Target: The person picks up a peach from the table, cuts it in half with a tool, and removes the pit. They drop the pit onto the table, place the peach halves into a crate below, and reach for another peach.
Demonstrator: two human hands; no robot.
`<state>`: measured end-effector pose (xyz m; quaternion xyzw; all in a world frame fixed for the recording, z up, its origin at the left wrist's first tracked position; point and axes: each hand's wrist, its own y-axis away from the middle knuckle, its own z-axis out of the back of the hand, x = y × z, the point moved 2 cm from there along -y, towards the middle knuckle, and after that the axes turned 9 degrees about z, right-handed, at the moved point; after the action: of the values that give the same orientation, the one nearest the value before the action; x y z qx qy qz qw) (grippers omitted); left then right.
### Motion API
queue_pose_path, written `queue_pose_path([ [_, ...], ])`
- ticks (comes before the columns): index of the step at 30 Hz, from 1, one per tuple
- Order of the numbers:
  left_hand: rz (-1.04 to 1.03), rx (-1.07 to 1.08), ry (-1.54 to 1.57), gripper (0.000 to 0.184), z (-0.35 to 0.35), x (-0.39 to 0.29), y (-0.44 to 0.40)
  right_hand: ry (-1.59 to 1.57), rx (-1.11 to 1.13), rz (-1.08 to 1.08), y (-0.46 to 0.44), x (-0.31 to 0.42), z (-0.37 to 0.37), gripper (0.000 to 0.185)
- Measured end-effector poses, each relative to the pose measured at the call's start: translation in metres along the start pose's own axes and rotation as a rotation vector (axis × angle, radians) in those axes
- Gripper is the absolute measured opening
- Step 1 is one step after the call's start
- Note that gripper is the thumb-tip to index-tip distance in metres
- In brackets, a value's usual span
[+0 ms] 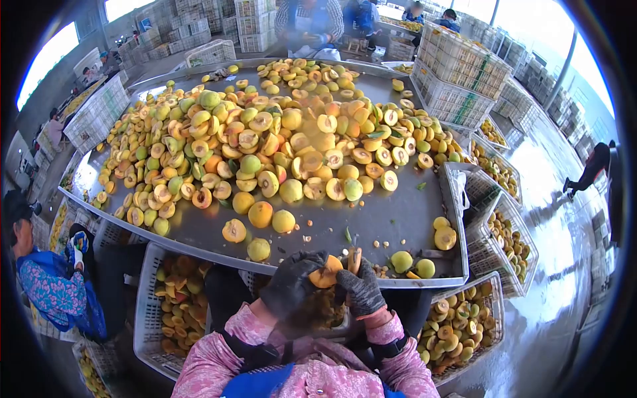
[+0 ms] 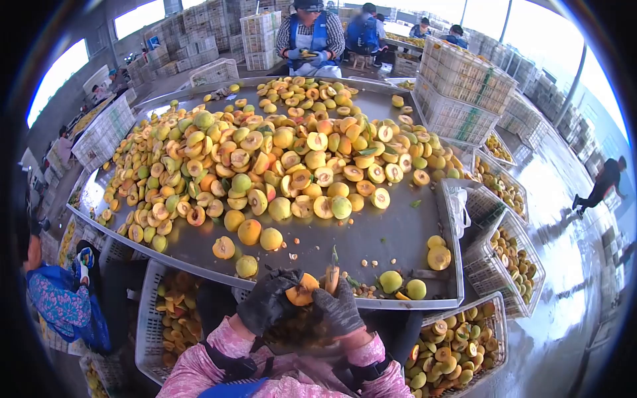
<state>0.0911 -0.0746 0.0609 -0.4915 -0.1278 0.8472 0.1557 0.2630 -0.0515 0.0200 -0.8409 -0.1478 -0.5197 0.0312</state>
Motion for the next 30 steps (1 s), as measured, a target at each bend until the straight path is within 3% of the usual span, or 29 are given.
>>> queue_pose_path([
  [5,0.026,-0.028,0.036,0.036,0.001,0.005,0.011,0.015,0.012,-0.019,0.006,0.013,-0.004,0.037],
  [12,-0.02,-0.02,-0.007,0.035,-0.004,0.007,0.015,-0.102,-0.051,-0.255,0.014,0.017,-0.005,0.037],
  [15,-0.071,-0.142,-0.064,0.035,-0.008,-0.006,0.015,-0.2,-0.108,-0.252,0.018,0.012,-0.014,0.034],
  [18,0.39,-0.058,0.499,0.039,-0.019,-0.02,0.009,-0.154,-0.075,-0.31,0.023,0.008,-0.027,0.035],
  [20,0.45,-0.095,0.719,0.042,-0.031,-0.005,0.014,-0.163,-0.018,-0.205,0.022,-0.009,-0.027,0.038],
  [22,0.421,-0.079,0.72,0.047,-0.03,-0.005,0.016,-0.162,0.004,-0.194,0.023,-0.011,-0.027,0.042],
  [25,0.287,-0.015,0.471,0.052,-0.015,-0.021,0.015,0.031,0.092,0.03,0.019,-0.017,-0.024,0.042],
  [30,0.267,-0.061,0.401,0.051,-0.007,-0.041,0.013,0.457,0.146,0.091,0.026,-0.008,-0.021,0.039],
])
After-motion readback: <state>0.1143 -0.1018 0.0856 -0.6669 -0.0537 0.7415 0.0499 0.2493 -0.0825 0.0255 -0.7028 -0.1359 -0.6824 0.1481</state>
